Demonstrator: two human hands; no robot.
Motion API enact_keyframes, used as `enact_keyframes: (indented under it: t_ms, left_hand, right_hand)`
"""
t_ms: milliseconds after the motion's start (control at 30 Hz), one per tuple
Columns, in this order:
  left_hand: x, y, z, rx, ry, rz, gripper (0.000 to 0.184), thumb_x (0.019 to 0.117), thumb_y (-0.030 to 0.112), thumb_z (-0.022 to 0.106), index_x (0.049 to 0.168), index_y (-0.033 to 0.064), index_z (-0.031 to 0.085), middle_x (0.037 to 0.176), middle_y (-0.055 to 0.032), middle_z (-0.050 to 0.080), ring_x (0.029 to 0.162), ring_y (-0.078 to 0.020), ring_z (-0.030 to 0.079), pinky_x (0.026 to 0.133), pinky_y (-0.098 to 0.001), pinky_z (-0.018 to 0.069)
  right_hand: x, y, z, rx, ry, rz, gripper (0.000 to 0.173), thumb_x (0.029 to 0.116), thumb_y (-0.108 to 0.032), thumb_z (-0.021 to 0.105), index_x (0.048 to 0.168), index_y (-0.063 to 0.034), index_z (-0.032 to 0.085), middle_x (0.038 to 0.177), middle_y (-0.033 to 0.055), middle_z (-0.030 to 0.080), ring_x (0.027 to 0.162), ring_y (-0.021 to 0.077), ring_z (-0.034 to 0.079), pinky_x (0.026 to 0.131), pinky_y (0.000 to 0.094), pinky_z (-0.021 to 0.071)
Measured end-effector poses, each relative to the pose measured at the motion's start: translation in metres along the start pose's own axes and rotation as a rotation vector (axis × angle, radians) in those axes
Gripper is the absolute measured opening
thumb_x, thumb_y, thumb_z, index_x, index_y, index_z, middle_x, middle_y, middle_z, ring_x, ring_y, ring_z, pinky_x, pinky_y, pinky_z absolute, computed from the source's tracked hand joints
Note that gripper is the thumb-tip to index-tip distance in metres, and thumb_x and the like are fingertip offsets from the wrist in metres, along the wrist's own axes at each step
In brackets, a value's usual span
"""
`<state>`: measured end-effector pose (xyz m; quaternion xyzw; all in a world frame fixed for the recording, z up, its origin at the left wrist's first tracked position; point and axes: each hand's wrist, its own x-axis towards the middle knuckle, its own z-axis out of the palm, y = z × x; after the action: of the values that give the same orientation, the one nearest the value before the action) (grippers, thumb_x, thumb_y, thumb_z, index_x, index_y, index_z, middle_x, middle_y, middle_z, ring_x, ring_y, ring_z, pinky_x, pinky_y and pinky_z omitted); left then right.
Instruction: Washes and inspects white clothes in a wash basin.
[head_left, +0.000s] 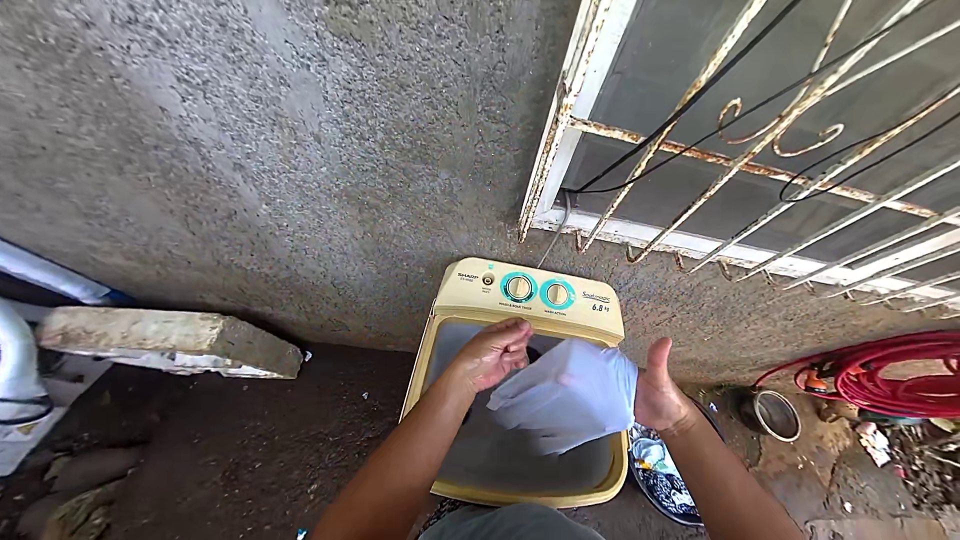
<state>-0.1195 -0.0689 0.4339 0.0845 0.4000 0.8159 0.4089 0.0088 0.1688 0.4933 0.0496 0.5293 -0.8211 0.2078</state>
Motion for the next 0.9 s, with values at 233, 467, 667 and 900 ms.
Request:
enact_keyframes:
  t_ms: [233, 467, 667, 900]
  left_hand:
    - [0.014, -0.059, -0.002, 0.577, 0.096, -0.361, 0.073, 0.1072, 0.06, 0.03, 0.149, 0.0024, 0.047, 0.148, -0.0213, 0.053, 0.138, -0.0349, 0.049, 0.111, -0.0608, 0.0386]
    - [0.008, -0.042, -0.011, 0.333, 0.056, -0.264, 0.03, 0.1122, 0.029, 0.036, 0.107, 0.0075, 0.056, 0.089, -0.0024, 0.063, 0.083, -0.0172, 0.067, 0.081, -0.0392, 0.0598]
    - [0.018, -0.102, -0.029, 0.411, 0.117, -0.59, 0.079, 0.1049, 0.067, 0.022, 0.145, 0.0048, 0.05, 0.137, -0.0194, 0.061, 0.124, -0.0327, 0.059, 0.102, -0.0544, 0.0475]
    - [0.017, -0.025, -0.012, 0.194, 0.347, -0.013, 0.036, 0.1115, 0.026, 0.039, 0.124, -0.0002, 0.06, 0.103, -0.0091, 0.071, 0.095, -0.0153, 0.068, 0.087, -0.0361, 0.0577]
  right_hand:
    - [-0.002, 0.017, 0.008, 0.07, -0.033, -0.067, 0.112, 0.0579, -0.098, 0.056, 0.13, -0.0133, 0.066, 0.119, 0.0054, 0.074, 0.114, 0.0175, 0.069, 0.1, 0.0404, 0.0568]
    - [-0.02, 0.024, -0.012, -0.031, 0.062, -0.013, 0.097, 0.0717, -0.093, 0.052, 0.127, -0.0138, 0.066, 0.116, 0.004, 0.074, 0.112, 0.0161, 0.069, 0.099, 0.0393, 0.057]
    - [-0.008, 0.034, 0.01, 0.121, -0.015, -0.146, 0.104, 0.0614, -0.096, 0.057, 0.125, -0.0141, 0.069, 0.117, 0.0051, 0.074, 0.114, 0.0183, 0.068, 0.101, 0.0417, 0.0555]
    - [-0.028, 0.025, -0.01, 0.025, 0.373, 0.054, 0.054, 0.1125, -0.042, 0.023, 0.136, -0.0048, 0.054, 0.113, 0.0092, 0.072, 0.105, 0.018, 0.07, 0.094, 0.0377, 0.0592]
